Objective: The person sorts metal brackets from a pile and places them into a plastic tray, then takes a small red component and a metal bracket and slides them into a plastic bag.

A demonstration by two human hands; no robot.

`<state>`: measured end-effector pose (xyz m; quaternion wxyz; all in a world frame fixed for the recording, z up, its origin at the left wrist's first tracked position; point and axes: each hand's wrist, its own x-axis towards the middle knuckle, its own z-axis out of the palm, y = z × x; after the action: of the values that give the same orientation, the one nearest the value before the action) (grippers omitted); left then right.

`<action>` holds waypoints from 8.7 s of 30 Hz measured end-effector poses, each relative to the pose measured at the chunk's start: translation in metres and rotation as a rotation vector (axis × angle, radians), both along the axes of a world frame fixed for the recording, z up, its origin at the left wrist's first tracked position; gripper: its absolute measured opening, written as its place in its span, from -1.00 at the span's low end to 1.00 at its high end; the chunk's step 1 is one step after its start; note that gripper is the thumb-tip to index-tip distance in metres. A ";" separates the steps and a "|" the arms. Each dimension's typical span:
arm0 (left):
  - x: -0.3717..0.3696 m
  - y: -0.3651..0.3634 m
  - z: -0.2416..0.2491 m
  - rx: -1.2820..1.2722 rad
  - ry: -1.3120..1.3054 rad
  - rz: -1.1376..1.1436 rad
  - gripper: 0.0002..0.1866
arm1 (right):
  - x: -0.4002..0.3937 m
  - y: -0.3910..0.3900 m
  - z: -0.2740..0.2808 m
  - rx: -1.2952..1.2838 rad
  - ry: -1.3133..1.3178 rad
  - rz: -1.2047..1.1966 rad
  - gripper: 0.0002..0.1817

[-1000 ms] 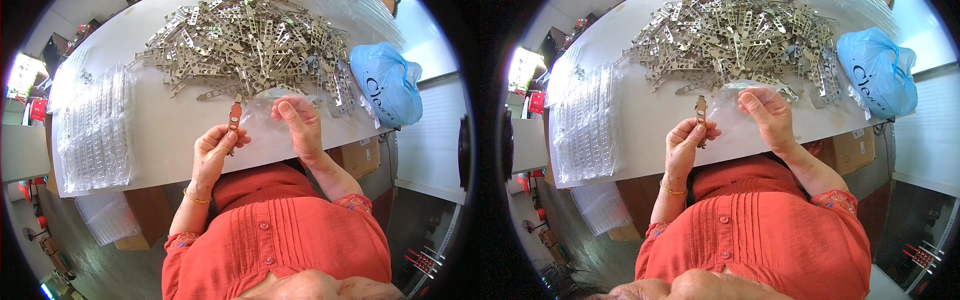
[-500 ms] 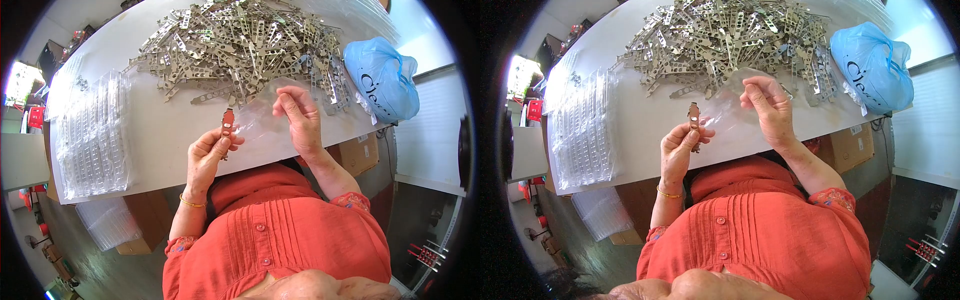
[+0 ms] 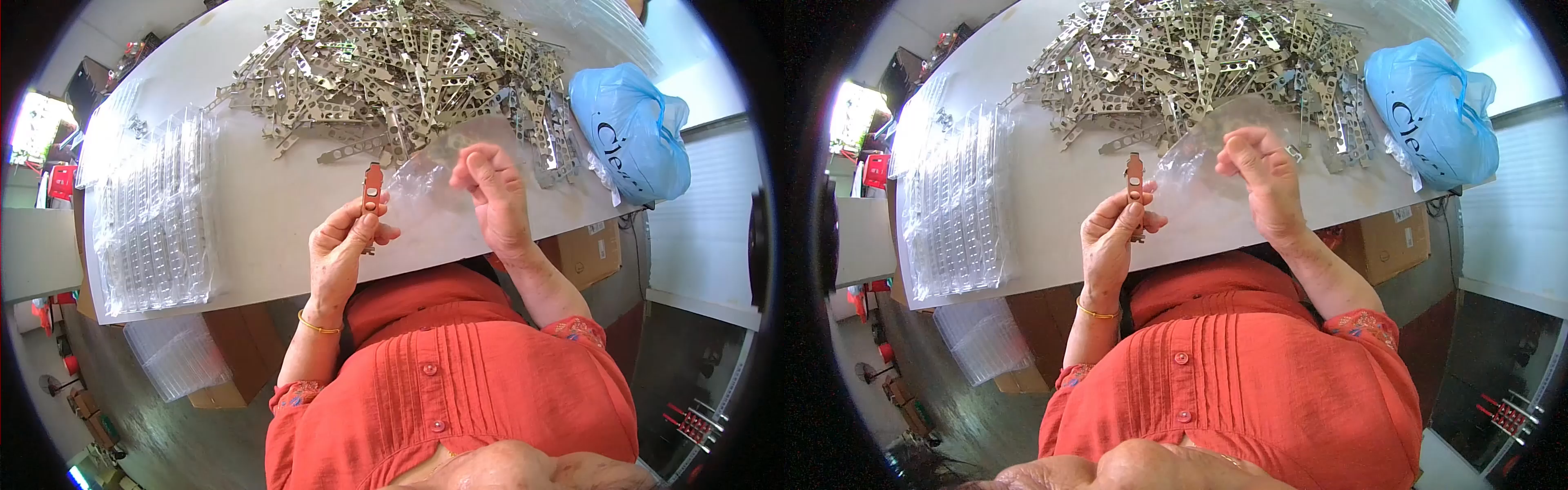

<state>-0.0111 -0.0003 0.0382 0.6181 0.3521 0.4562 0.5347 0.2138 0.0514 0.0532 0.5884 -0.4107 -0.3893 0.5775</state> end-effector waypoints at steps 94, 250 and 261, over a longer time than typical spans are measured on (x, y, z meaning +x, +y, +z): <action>-0.008 -0.009 0.026 -0.026 0.183 -0.619 -0.47 | -0.021 -0.019 -0.003 -0.244 -0.214 0.789 -0.81; -0.008 0.002 -0.006 0.014 0.086 0.280 -0.85 | -0.005 -0.020 -0.010 -0.030 -0.204 0.209 -0.84; -0.017 -0.001 -0.004 -0.024 0.135 0.151 -0.93 | 0.002 -0.016 -0.009 -0.103 -0.129 0.258 -0.85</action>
<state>-0.0286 -0.0012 0.0340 0.5481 0.3446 0.5282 0.5494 0.2158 0.0352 0.0438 0.4611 -0.4234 -0.4457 0.6399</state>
